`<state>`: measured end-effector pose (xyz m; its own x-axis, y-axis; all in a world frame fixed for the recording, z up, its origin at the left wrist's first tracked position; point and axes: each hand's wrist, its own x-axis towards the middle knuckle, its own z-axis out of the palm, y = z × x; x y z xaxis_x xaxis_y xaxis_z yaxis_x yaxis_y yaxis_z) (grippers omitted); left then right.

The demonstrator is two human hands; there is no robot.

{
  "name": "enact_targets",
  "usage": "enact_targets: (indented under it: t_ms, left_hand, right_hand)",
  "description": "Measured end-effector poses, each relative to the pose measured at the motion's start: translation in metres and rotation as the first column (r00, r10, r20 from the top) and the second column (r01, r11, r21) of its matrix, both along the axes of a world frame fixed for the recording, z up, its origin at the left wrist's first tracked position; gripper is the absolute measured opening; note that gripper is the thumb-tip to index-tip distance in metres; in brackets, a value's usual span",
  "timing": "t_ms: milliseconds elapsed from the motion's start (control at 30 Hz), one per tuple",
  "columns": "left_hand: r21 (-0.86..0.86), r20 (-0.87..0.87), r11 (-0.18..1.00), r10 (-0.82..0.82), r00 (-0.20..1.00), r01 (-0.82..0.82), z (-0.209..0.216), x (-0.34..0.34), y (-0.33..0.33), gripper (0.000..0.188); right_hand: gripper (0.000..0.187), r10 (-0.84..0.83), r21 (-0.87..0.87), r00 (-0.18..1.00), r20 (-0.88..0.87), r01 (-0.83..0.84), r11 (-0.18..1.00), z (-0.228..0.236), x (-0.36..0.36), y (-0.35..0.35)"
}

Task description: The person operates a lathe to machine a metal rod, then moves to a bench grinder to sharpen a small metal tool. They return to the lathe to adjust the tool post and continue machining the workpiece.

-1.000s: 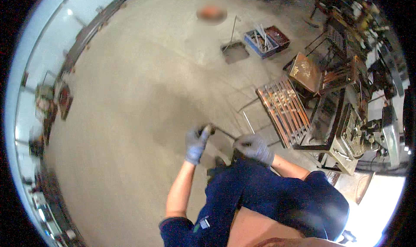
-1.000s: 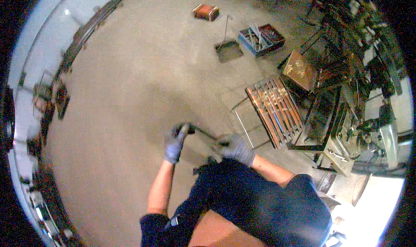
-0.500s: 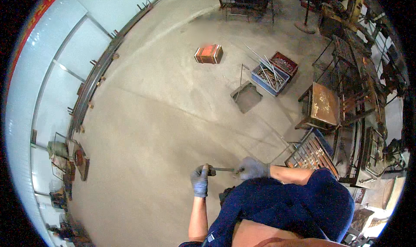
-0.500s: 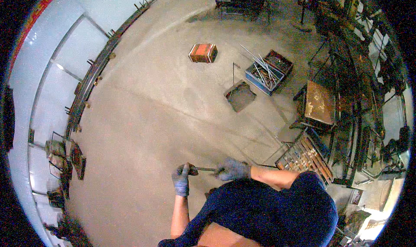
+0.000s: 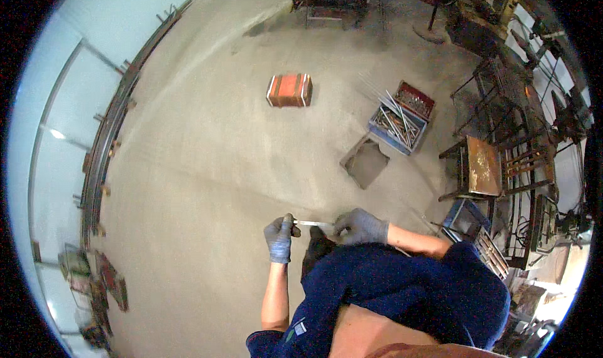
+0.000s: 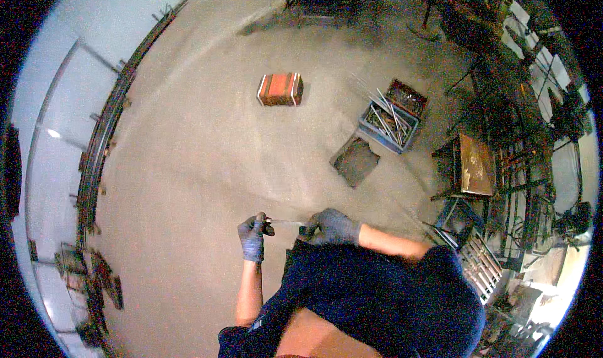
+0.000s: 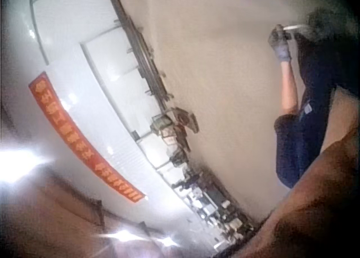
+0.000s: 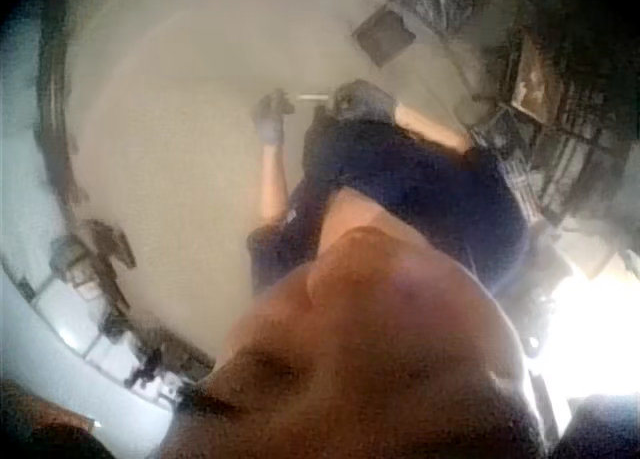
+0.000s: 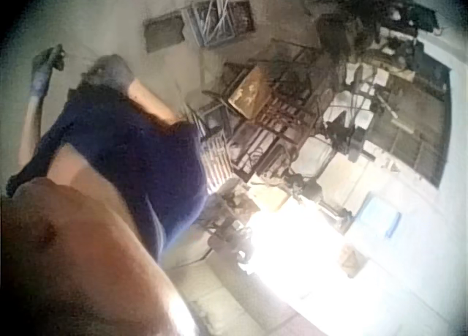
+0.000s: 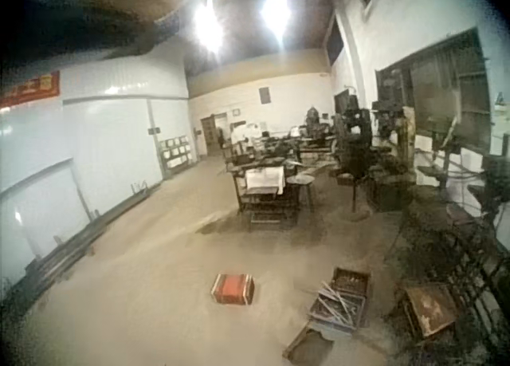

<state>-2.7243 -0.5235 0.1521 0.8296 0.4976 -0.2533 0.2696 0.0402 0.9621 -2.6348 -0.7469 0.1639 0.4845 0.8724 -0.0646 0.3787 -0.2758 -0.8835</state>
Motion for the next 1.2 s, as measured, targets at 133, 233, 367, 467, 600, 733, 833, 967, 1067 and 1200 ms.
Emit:
enact_targets:
  t_ms: [133, 233, 367, 467, 600, 733, 833, 967, 1067, 1200]
  left_hand:
    - [0.08, -0.022, 0.985, -0.154, 0.988, 0.155, 0.003, 0.113, 0.08, 0.03]
    - [-0.015, -0.018, 0.984, -0.179, 0.984, 0.178, -0.001, 0.209, 0.123, 0.029]
    - [-0.03, -0.037, 0.907, -0.421, 0.906, 0.42, -0.022, 0.327, 0.151, 0.029]
    - [-0.128, -0.015, 0.818, -0.567, 0.823, 0.561, -0.016, 0.407, 0.157, 0.031]
    - [-0.272, 0.054, 0.77, -0.587, 0.808, 0.577, -0.009, 0.501, 0.163, 0.037]
    - [-0.391, 0.064, 0.78, -0.507, 0.86, 0.489, 0.032, 0.6, 0.178, 0.04]
    - [-0.533, 0.071, 0.734, -0.456, 0.887, 0.42, 0.022, 0.674, 0.189, 0.038]
    - [-0.394, 0.201, 0.678, -0.596, 0.778, 0.621, 0.0, 0.779, 0.209, 0.04]
    - [-0.444, 0.193, 0.624, -0.634, 0.749, 0.643, 0.022, 0.854, 0.213, 0.033]
    - [-0.323, 0.114, 0.651, -0.694, 0.711, 0.687, 0.011, 0.942, 0.21, 0.033]
  right_hand:
    - [0.033, -0.194, -0.063, 0.981, -0.006, 0.194, 0.979, 0.003, 0.075, 0.048]
    - [0.03, -0.327, -0.189, 0.941, 0.081, 0.337, 0.922, 0.013, 0.143, 0.065]
    - [0.026, -0.5, -0.185, 0.864, 0.067, 0.503, 0.844, 0.001, 0.245, 0.098]
    - [0.026, -0.523, -0.167, 0.852, -0.008, 0.515, 0.841, 0.01, 0.333, 0.135]
    - [0.026, -0.472, -0.098, 0.85, -0.233, 0.462, 0.881, 0.011, 0.434, 0.169]
    - [0.024, -0.377, 0.137, 0.919, -0.116, 0.39, 0.91, 0.021, 0.53, 0.203]
    - [0.026, -0.412, -0.074, 0.906, -0.094, 0.407, 0.911, 0.035, 0.596, 0.228]
    - [0.019, -0.496, -0.002, 0.859, -0.13, 0.5, 0.866, 0.039, 0.682, 0.239]
    - [0.016, -0.574, 0.039, 0.815, 0.08, 0.573, 0.819, 0.038, 0.741, 0.243]
    - [0.023, -0.562, -0.019, 0.825, 0.057, 0.564, 0.826, 0.047, 0.824, 0.241]
